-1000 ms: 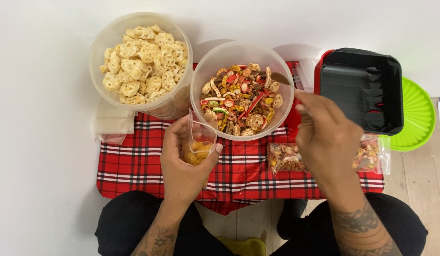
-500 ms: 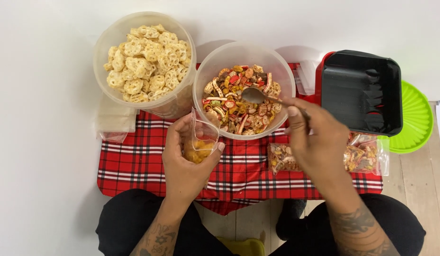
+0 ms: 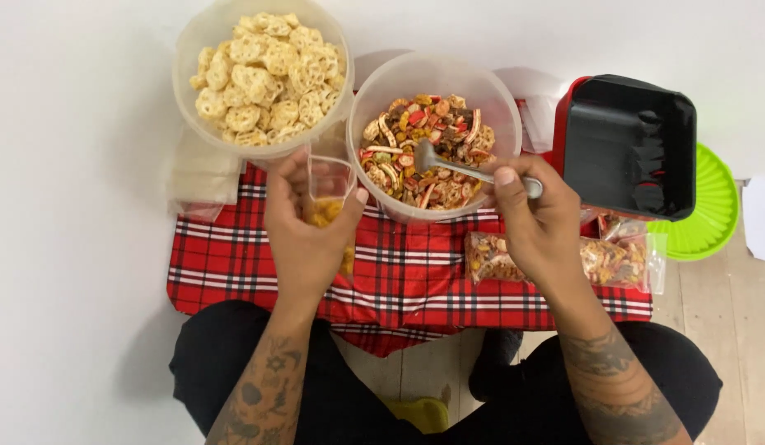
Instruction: Scooping mixed snacks from a large container into small plastic bags using a spoon.
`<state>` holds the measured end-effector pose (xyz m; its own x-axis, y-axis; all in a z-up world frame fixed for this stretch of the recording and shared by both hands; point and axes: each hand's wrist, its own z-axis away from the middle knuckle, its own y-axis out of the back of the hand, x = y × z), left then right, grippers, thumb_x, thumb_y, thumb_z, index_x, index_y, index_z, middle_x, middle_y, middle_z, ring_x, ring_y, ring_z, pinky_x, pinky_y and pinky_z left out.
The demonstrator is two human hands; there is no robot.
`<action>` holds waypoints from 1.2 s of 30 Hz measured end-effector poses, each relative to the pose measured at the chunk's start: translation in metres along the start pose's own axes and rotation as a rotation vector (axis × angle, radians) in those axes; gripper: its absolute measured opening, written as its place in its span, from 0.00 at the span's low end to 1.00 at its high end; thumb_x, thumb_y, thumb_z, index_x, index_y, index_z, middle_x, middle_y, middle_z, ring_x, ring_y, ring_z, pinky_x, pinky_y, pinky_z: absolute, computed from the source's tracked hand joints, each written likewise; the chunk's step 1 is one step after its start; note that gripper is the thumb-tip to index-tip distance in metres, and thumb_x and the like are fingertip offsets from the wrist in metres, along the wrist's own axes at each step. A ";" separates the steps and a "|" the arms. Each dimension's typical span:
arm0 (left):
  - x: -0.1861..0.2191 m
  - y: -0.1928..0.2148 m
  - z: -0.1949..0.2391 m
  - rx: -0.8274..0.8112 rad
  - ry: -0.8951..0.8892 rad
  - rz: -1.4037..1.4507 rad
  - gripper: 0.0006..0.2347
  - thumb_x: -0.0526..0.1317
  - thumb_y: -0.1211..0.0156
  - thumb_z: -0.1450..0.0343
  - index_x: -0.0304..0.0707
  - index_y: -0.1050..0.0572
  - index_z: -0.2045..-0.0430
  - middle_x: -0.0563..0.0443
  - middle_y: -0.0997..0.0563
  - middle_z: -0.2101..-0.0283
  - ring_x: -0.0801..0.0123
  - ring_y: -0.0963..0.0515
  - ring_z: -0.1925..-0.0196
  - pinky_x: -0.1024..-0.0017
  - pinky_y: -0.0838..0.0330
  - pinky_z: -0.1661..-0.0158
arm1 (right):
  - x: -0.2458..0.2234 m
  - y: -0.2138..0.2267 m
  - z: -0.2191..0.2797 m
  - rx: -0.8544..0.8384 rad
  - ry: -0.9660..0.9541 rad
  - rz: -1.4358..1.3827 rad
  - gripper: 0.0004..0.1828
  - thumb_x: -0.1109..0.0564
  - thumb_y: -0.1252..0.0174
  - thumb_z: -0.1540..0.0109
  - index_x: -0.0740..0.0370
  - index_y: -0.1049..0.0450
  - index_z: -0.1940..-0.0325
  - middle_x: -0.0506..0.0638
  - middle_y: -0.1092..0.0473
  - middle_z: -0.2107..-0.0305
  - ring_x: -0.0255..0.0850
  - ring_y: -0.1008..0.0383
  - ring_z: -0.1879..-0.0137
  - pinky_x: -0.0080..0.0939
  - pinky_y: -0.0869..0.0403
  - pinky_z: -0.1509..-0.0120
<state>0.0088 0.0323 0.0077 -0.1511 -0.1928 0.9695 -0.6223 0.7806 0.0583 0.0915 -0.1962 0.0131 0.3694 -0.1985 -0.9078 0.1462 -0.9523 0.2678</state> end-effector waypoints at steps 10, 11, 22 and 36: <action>0.017 0.008 -0.001 -0.008 0.128 -0.034 0.26 0.38 0.27 0.37 0.39 0.32 0.45 0.49 0.23 0.48 0.69 0.21 0.46 0.74 0.23 0.46 | -0.001 0.040 -0.014 0.058 -0.231 -0.182 0.12 0.50 0.40 0.29 0.61 0.24 0.59 0.54 0.23 0.55 0.32 0.27 0.65 0.29 0.21 0.56; 0.017 0.009 -0.003 -0.004 0.145 -0.035 0.26 0.39 0.27 0.37 0.39 0.32 0.45 0.50 0.22 0.50 0.69 0.21 0.47 0.74 0.23 0.46 | -0.007 0.045 -0.017 0.040 -0.218 -0.107 0.14 0.47 0.40 0.28 0.61 0.23 0.54 0.50 0.25 0.61 0.32 0.27 0.64 0.27 0.25 0.59; 0.018 0.013 0.001 -0.036 0.117 0.029 0.26 0.41 0.27 0.37 0.39 0.32 0.46 0.50 0.19 0.53 0.69 0.20 0.48 0.72 0.26 0.45 | -0.086 0.038 -0.090 -0.411 -0.466 0.351 0.11 0.56 0.45 0.27 0.65 0.20 0.49 0.57 0.21 0.65 0.38 0.22 0.59 0.33 0.23 0.52; 0.023 0.027 0.006 -0.007 0.073 0.030 0.26 0.41 0.28 0.36 0.39 0.33 0.45 0.49 0.23 0.47 0.66 0.22 0.44 0.70 0.24 0.45 | -0.019 -0.032 -0.106 -0.870 -0.267 0.671 0.10 0.51 0.36 0.36 0.57 0.16 0.56 0.49 0.18 0.60 0.40 0.19 0.52 0.45 0.23 0.46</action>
<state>-0.0163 0.0451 0.0299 -0.1131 -0.1262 0.9855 -0.6127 0.7897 0.0308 0.1772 -0.1374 0.0563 0.4216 -0.7512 -0.5079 0.6198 -0.1701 0.7661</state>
